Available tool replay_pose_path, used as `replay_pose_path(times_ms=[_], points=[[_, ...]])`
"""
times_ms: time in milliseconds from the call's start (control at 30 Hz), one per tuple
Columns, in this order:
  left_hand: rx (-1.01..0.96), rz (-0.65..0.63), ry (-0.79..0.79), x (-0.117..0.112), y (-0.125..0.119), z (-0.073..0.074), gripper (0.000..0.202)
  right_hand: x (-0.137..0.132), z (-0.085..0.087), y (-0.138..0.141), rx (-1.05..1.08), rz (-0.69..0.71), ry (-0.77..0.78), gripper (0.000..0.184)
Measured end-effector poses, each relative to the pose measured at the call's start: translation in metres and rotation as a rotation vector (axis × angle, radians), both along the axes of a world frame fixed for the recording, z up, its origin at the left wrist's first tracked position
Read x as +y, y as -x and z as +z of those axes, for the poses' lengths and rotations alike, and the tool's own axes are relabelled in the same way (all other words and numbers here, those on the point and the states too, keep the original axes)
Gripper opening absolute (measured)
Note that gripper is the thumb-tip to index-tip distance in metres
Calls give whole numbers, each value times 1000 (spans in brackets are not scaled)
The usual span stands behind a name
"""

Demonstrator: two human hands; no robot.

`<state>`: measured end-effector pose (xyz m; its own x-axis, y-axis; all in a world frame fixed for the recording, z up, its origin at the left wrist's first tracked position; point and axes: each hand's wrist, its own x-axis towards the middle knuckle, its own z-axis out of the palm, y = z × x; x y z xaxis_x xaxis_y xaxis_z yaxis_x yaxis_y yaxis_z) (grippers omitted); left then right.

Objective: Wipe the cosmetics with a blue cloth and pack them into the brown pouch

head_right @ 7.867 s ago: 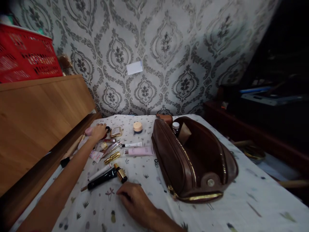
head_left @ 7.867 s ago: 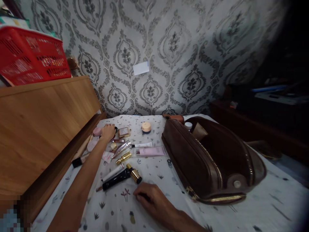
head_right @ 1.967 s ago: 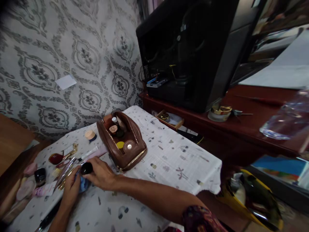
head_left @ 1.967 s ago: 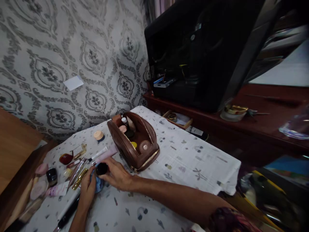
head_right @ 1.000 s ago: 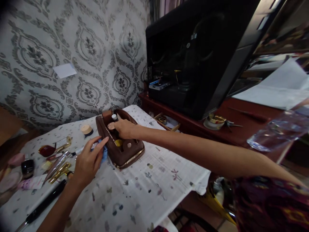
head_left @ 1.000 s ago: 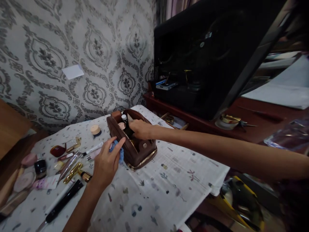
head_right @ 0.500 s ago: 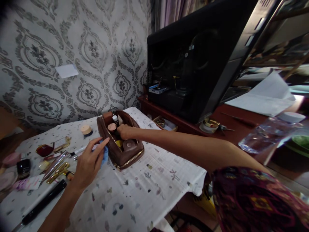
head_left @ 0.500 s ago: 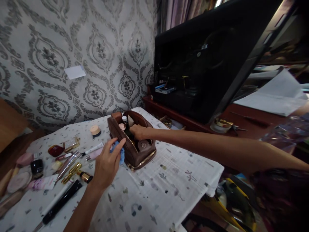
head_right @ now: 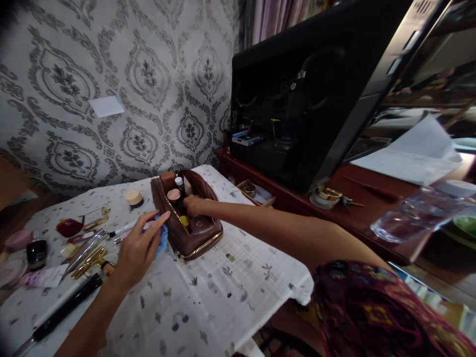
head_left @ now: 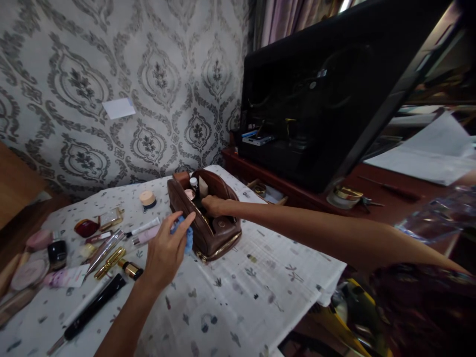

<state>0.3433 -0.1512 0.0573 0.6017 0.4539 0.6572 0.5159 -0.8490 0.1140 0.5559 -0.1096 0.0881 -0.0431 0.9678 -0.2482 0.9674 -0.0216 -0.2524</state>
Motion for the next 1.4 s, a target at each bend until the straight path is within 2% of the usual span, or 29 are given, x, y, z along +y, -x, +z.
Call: replay_pose_path(times_ms=[100,300,367,433,533,600,667,733,800,867,1067,1200,1400], points=[[6,-5,15,0,1,0,43,-2,16,-3,-42,3,-6,26],[7,-26,3,1,2,0,45,-19,71,-14,-17,48,-283,26],[3,-35,-3,2,2,0,46,-32,80,-20,35,97,-388,26],[-1,-39,-8,2,3,0,48,-51,79,-26,137,146,-476,23],[2,-51,-11,3,5,0,50,-85,57,-27,338,196,-593,18],[-4,-72,-8,3,7,0,52,-107,32,-23,429,253,-815,18],[-10,-93,1,3,8,1,54,-126,5,-15,419,430,-1019,20],[-10,-102,8,3,9,1,55,-138,-21,-7,355,616,-1093,17],[-5,-97,7,2,8,3,56,-143,-42,-1,307,683,-1057,16],[-1,-88,-4,0,7,5,56,-144,-58,3,296,690,-994,18],[-3,-74,4,0,0,8,56,-136,-93,3,340,675,-870,16],[-4,-55,27,0,-7,6,53,-136,-103,3,414,652,-784,17],[46,-5,131,-7,-6,11,48,-134,-103,7,513,587,-767,25]])
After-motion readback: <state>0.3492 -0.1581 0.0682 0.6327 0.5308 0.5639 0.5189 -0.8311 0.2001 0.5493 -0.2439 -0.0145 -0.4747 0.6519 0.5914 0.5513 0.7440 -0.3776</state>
